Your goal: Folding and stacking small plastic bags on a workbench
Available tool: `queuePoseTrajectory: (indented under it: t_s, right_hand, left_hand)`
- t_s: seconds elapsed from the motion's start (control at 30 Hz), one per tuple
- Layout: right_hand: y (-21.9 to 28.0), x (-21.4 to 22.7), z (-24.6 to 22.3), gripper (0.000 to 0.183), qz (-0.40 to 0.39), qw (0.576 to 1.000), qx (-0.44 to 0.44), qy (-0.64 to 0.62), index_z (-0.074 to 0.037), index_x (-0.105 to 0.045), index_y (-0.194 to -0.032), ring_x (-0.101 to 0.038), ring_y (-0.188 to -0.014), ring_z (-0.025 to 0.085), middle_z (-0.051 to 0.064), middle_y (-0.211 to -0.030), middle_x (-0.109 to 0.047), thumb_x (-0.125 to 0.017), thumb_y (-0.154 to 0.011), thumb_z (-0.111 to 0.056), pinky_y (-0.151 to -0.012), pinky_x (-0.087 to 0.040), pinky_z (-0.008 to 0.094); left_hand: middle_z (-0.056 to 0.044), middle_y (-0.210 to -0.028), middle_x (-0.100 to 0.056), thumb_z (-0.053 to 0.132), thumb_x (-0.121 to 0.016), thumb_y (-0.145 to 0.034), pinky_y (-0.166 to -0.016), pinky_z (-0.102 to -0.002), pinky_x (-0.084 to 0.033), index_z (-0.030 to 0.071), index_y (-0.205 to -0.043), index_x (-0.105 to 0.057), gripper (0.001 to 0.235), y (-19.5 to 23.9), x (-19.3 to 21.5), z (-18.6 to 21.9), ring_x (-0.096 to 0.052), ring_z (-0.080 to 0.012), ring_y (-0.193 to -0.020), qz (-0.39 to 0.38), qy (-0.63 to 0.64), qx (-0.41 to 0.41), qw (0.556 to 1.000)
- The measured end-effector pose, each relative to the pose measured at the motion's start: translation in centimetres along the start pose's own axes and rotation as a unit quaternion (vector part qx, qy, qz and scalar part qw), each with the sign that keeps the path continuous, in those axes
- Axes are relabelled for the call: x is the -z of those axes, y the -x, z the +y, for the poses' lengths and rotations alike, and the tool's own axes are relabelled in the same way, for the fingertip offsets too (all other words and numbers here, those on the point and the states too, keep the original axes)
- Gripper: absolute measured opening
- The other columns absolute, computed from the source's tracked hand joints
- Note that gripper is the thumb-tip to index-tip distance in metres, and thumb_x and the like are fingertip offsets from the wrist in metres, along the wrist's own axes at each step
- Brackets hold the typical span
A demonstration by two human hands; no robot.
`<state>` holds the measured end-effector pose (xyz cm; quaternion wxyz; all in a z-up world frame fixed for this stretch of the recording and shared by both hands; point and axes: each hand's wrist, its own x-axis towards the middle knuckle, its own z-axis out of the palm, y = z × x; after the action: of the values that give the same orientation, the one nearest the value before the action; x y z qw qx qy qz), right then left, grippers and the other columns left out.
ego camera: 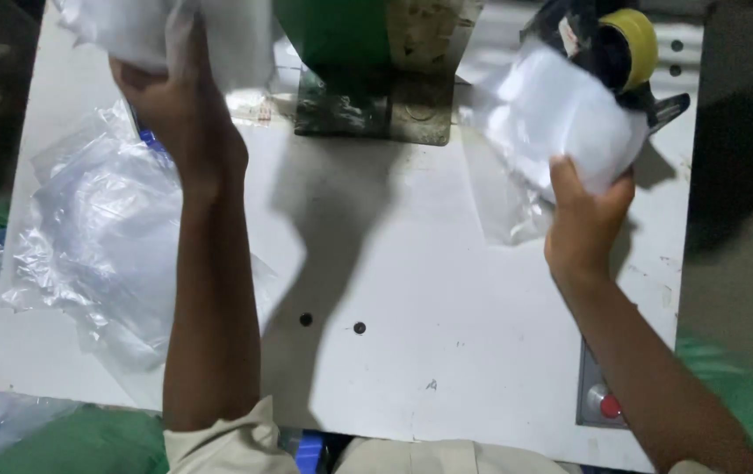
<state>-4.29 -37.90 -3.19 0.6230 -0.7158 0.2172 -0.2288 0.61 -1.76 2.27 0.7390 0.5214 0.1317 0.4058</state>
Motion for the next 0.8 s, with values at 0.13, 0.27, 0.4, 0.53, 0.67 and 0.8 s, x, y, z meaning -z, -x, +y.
queuePoseTrajectory:
  t_s: [0.13,0.27,0.4,0.53,0.67,0.8]
  right_hand:
    - [6.3,6.3,-3.1,0.070,-0.047,0.978,-0.189,-0.071,-0.002,-0.044,-0.144,-0.058,-0.122,0.026,0.013,-0.131,-0.055,-0.083,-0.086,-0.007,-0.103,-0.051,0.053]
    - [7.1,10.3,-1.5,0.068,-0.033,0.972,-0.213,-0.096,0.000,-0.047,-0.141,-0.057,-0.116,0.023,0.012,-0.125,-0.057,-0.083,-0.084,-0.001,-0.100,-0.047,0.055]
    - [5.5,11.9,-4.7,0.059,-0.121,0.971,-0.199,-0.060,-0.006,-0.059,-0.130,-0.067,-0.106,0.018,0.006,-0.112,-0.067,-0.082,-0.076,-0.006,-0.095,-0.056,0.038]
    - [3.1,13.6,-6.8,0.050,-0.237,0.950,-0.199,0.043,-0.002,-0.065,-0.120,-0.069,-0.100,0.020,0.008,-0.110,-0.071,-0.080,-0.073,-0.010,-0.090,-0.059,0.031]
    - [0.3,14.0,-9.3,0.056,-0.400,0.880,-0.167,0.191,-0.006,-0.068,-0.128,-0.070,-0.099,0.022,0.010,-0.110,-0.075,-0.080,-0.073,-0.008,-0.084,-0.055,0.035]
    - [-1.0,13.1,-10.1,0.047,-0.557,0.803,-0.088,0.194,-0.006,-0.072,-0.120,-0.060,-0.085,0.012,0.003,-0.096,-0.071,-0.084,-0.074,-0.007,-0.076,-0.047,0.026]
  left_hand:
    - [-0.008,-0.094,-0.068,0.003,-0.082,-0.084,-0.087,-0.037,-0.059,0.004,-0.114,-0.069,0.033,10.0,1.6,7.9,-0.064,-0.0156,-0.087,-0.138,-0.089,0.135,0.977]
    - [-0.002,-0.087,-0.070,0.000,-0.083,-0.077,-0.080,-0.032,-0.055,0.007,-0.103,-0.071,0.030,14.4,4.9,3.9,-0.064,-0.0121,-0.081,-0.207,-0.086,0.294,0.929]
    - [-0.012,-0.129,-0.057,0.038,-0.077,-0.076,-0.098,-0.045,-0.048,0.009,-0.138,-0.046,0.075,15.0,2.5,6.2,-0.055,-0.0281,-0.119,-0.325,-0.375,0.327,0.804]
    - [-0.032,-0.158,-0.037,0.076,-0.072,-0.088,-0.112,-0.057,-0.033,-0.007,-0.151,-0.040,0.109,19.5,3.6,4.9,-0.038,-0.0428,-0.146,-0.247,-0.743,-0.170,0.598]
    - [-0.021,-0.170,-0.020,0.065,-0.085,-0.091,-0.133,-0.062,-0.019,0.004,-0.161,-0.030,0.108,23.2,-0.1,5.9,-0.017,-0.0393,-0.161,-0.378,-0.522,-0.236,0.728]
    - [-0.007,-0.120,-0.049,0.048,-0.077,-0.084,-0.091,-0.042,-0.034,0.013,-0.123,-0.049,0.060,24.8,-4.0,6.3,-0.044,-0.0261,-0.110,-0.581,-0.253,0.068,0.771]
